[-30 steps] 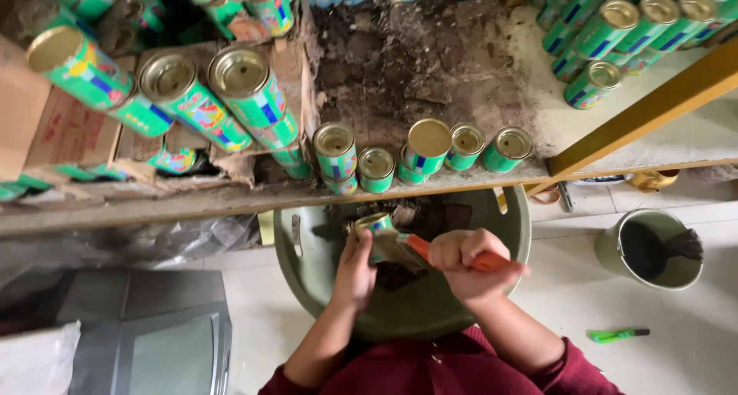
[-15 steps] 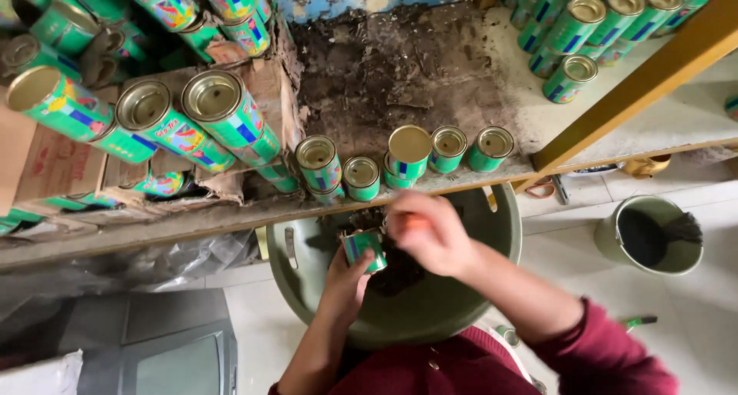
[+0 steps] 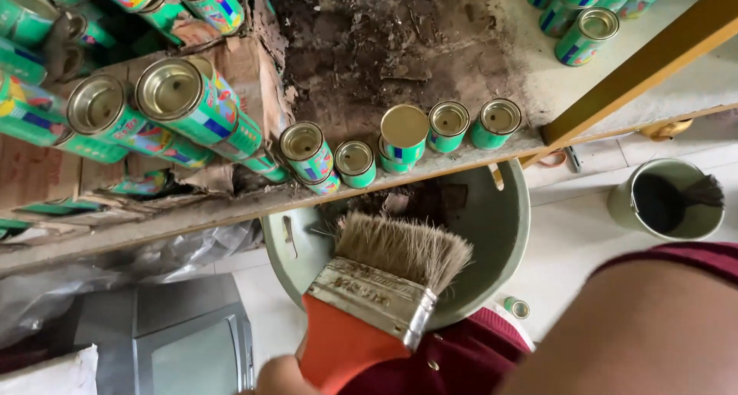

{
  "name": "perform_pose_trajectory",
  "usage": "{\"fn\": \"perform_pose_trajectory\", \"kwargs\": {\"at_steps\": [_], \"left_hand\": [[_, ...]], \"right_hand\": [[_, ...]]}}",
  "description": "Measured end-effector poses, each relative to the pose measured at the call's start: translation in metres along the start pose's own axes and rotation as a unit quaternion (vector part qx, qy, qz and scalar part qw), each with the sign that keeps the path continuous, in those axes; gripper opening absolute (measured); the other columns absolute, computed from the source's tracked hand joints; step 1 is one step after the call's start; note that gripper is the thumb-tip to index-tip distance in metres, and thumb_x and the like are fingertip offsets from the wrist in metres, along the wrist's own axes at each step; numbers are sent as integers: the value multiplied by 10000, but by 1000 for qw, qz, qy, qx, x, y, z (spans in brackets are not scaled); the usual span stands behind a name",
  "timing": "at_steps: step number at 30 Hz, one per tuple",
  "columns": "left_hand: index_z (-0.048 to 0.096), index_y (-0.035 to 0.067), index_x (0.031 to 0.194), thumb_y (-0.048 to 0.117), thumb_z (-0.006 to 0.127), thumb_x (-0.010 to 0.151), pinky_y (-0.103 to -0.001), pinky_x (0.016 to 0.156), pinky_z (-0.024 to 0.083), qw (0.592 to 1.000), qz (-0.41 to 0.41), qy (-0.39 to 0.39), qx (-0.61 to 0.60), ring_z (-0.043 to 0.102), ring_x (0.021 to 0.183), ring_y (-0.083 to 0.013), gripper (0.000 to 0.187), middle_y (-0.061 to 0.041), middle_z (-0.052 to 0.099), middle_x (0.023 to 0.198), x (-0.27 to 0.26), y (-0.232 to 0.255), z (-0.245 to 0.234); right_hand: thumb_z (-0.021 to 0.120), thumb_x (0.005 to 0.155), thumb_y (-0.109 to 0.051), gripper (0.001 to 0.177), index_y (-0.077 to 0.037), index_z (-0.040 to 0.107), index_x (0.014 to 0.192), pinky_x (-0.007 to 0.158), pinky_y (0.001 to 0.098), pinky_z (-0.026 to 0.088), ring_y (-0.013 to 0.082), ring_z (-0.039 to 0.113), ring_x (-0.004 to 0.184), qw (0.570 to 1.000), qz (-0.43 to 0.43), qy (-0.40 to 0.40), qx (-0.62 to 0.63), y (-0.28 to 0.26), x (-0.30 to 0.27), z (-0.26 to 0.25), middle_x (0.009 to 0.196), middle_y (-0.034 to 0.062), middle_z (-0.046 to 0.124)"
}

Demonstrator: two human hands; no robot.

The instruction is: The person picks up small green cylindrical cans from a shelf and uses a brush to scrub their rims and sides over a green basin. They repeatedly handle the cans one at a time, brushing them and then placing them on the floor or back on the shelf.

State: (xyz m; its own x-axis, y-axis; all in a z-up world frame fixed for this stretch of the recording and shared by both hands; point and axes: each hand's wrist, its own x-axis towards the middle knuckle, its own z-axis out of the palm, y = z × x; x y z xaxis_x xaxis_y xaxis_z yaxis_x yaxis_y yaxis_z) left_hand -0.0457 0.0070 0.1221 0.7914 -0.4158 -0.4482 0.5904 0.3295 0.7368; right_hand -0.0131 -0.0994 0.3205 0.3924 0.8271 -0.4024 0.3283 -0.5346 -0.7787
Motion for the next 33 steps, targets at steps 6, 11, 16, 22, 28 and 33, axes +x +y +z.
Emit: {"fn": "perform_pose_trajectory", "kwargs": {"at_steps": [6, 11, 16, 22, 28, 33], "left_hand": [[451, -8, 1214, 106, 598, 723, -317, 924, 373, 999, -3, -47, -14, 522, 1047, -209, 525, -146, 537, 1165, 15, 2, -3], [406, 44, 1257, 143, 625, 695, -310, 808, 434, 999, -10, -13, -29, 506, 1028, -176, 611, -107, 555, 1142, 37, -26, -14], [375, 49, 1253, 210, 549, 790, -358, 977, 322, 978, 66, -74, -183, 453, 1123, -226, 520, -141, 487, 1205, 50, -42, -32], [428, -33, 1184, 231, 343, 875, -456, 984, 327, 970, -19, -11, -242, 464, 1117, -276, 415, -188, 494, 1187, 48, -27, -23], [565, -39, 993, 225, 561, 765, -485, 811, 454, 972, 14, 39, -230, 582, 899, -299, 349, -181, 597, 999, 72, -53, -38], [426, -6, 1225, 289, 495, 830, -372, 906, 371, 995, 93, 5, 17, 468, 1085, -230, 498, -168, 512, 1156, 71, -55, -28]], "right_hand": [[469, 764, -250, 213, -104, 544, 900, 625, 344, 451, 234, 557, 777, 985, -61, 164, -4, 10, -7, 8, 853, 64, 566], [494, 777, -251, 172, -109, 549, 858, 619, 299, 432, 191, 542, 718, 958, -125, 256, -24, 32, -17, 10, 791, 34, 549], [529, 795, -251, 139, -115, 556, 802, 611, 236, 410, 134, 526, 638, 897, -199, 394, -25, 54, -20, 13, 708, -8, 529], [394, 823, -553, 490, -123, 275, 619, 307, 264, 182, 108, 154, 343, 604, -422, 573, 359, 131, 12, 50, 452, -23, 182], [399, 760, -614, 523, -147, 297, 548, 302, 228, 144, 83, 133, 312, 522, -309, 716, 345, 178, 2, 71, 395, -29, 101], [345, 829, -526, 474, -136, 240, 581, 290, 233, 140, 82, 109, 322, 535, -396, 681, 305, 184, 0, 77, 407, -24, 124]]}}
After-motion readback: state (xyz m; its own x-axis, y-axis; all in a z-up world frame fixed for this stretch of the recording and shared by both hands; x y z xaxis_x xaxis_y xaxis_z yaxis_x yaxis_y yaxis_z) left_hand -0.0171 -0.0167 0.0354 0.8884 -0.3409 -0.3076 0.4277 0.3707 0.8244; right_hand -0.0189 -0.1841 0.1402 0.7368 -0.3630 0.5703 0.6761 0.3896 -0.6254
